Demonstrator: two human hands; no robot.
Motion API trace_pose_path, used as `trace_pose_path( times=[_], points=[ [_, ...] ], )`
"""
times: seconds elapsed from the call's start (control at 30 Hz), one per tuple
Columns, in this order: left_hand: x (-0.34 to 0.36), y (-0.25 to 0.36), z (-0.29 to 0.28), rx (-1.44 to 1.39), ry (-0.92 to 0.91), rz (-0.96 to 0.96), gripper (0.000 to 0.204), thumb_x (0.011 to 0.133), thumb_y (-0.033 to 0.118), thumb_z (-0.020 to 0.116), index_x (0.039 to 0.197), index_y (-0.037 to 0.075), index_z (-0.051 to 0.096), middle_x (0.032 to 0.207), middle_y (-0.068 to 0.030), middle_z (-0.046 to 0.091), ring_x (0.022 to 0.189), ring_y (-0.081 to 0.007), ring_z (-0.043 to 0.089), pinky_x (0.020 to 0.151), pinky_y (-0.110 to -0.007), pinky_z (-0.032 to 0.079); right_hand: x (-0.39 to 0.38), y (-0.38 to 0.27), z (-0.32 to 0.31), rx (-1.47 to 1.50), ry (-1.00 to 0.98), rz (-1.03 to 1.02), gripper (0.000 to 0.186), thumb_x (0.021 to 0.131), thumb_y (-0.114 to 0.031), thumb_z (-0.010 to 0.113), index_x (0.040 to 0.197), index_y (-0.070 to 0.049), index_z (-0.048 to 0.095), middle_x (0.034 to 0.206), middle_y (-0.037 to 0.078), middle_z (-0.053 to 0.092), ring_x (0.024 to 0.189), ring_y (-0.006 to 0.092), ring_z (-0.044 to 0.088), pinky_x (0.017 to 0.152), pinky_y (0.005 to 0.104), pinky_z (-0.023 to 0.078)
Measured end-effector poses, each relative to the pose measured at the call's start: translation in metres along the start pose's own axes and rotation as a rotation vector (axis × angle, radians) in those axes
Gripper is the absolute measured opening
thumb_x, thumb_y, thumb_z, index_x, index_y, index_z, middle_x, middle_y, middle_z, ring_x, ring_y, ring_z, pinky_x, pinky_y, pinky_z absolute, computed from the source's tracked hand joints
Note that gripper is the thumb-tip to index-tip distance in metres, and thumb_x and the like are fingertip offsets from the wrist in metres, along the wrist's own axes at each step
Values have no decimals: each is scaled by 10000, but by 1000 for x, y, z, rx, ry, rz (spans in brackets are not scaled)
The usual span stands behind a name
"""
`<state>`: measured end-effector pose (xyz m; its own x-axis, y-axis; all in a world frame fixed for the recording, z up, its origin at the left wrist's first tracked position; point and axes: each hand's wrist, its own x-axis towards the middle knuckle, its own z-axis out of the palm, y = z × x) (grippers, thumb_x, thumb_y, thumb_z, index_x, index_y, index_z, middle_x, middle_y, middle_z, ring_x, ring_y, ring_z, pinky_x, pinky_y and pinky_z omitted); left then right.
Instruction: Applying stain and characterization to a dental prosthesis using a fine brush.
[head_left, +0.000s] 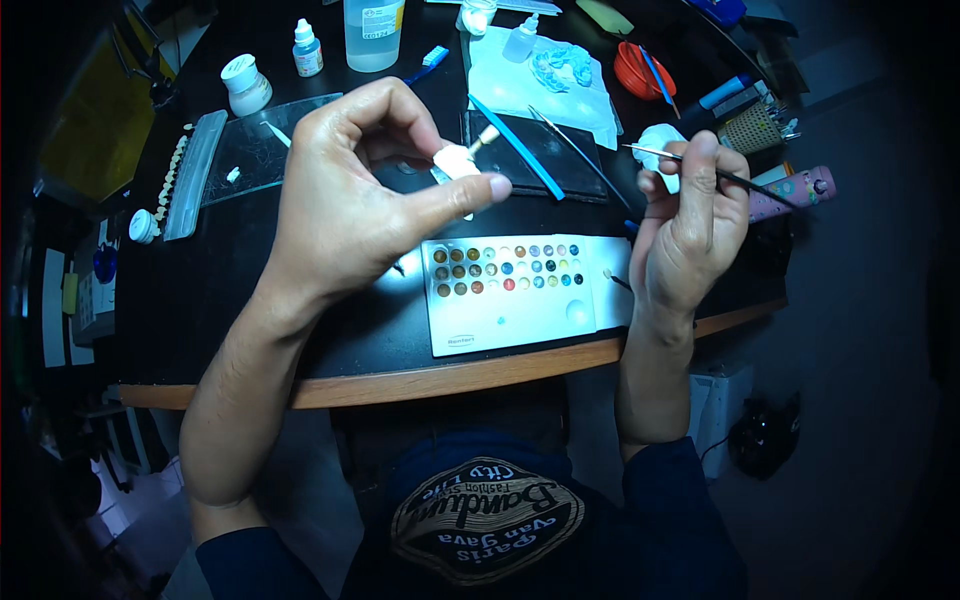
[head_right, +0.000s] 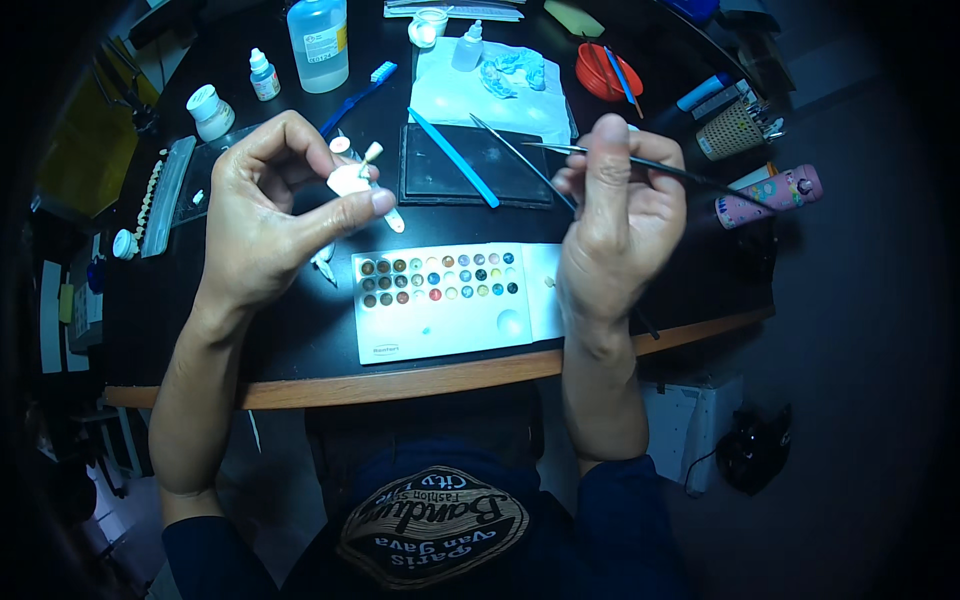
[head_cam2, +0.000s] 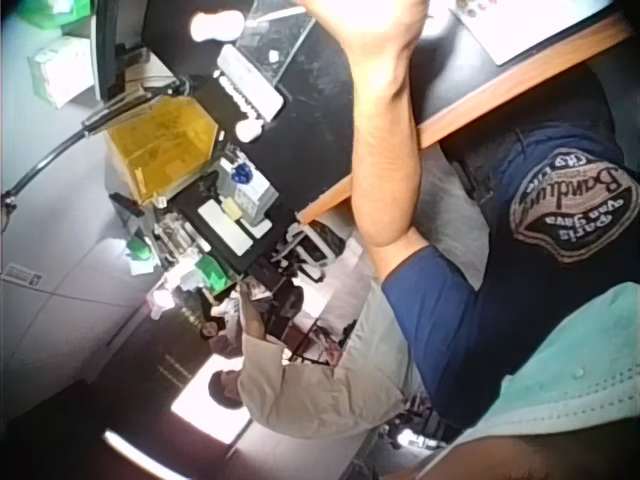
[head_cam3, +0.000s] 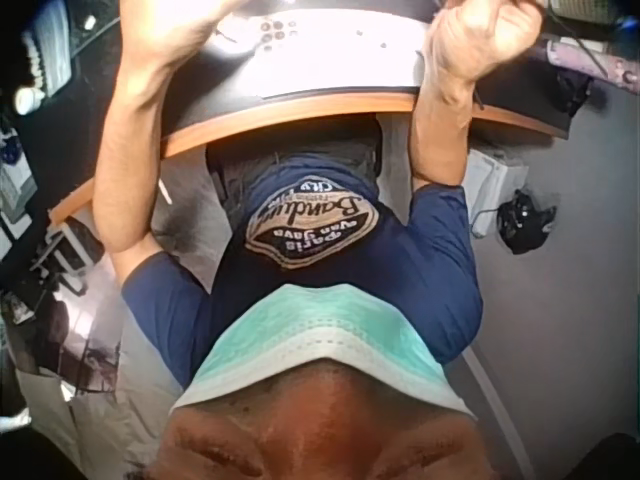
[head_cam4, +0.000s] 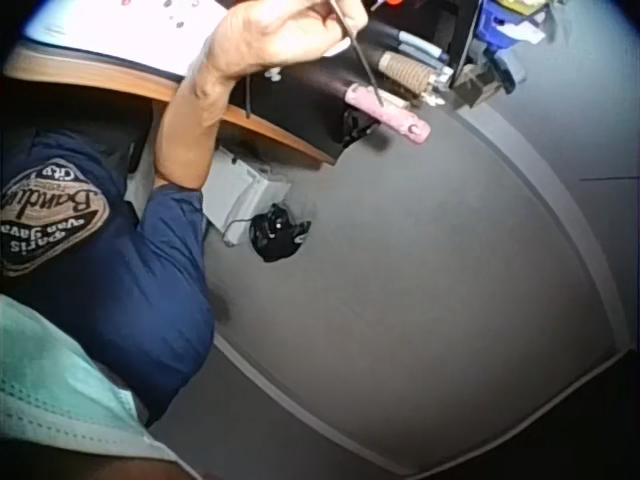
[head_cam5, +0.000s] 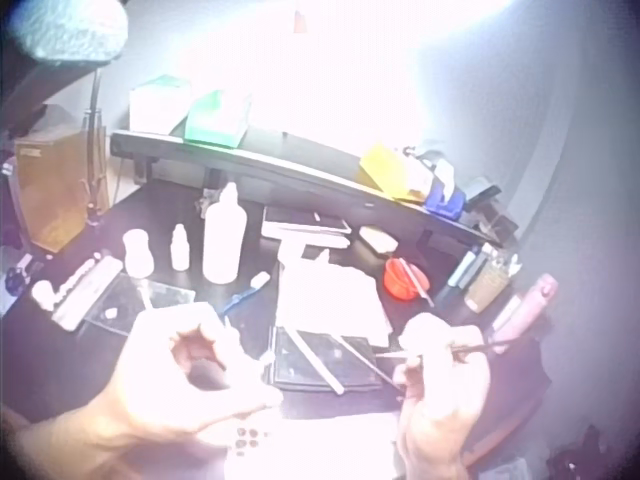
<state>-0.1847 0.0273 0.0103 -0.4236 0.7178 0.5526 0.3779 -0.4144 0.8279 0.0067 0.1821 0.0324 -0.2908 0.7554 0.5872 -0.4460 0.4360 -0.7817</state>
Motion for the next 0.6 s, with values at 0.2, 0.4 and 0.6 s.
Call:
trace_pose_path(
  times=[0.2,0.4,0.6],
  points=[
    [6,0,-11,-12,72,-23,324,772,157,917,827,72,609,788,-48,689,765,-96,697,724,-231,572,-37,-4,-62,-452,-187,-138,86,1008,-47,648,1047,30,651,811,52,651,788,114,664,697,228,514],
    [14,2,-22,-21,73,-40,271,828,110,862,888,69,600,859,-104,716,838,-140,736,774,-260,625,-34,-22,-101,-743,-339,-47,130,1017,-57,606,1012,40,692,916,138,737,825,195,700,751,307,547],
    [14,-1,-29,-24,132,-66,311,817,166,887,856,85,589,821,-90,710,791,-125,732,722,-253,613,22,-4,-69,-846,-777,-121,458,777,-210,853,1154,3,705,904,87,653,925,233,645,820,380,520]
  ],
)
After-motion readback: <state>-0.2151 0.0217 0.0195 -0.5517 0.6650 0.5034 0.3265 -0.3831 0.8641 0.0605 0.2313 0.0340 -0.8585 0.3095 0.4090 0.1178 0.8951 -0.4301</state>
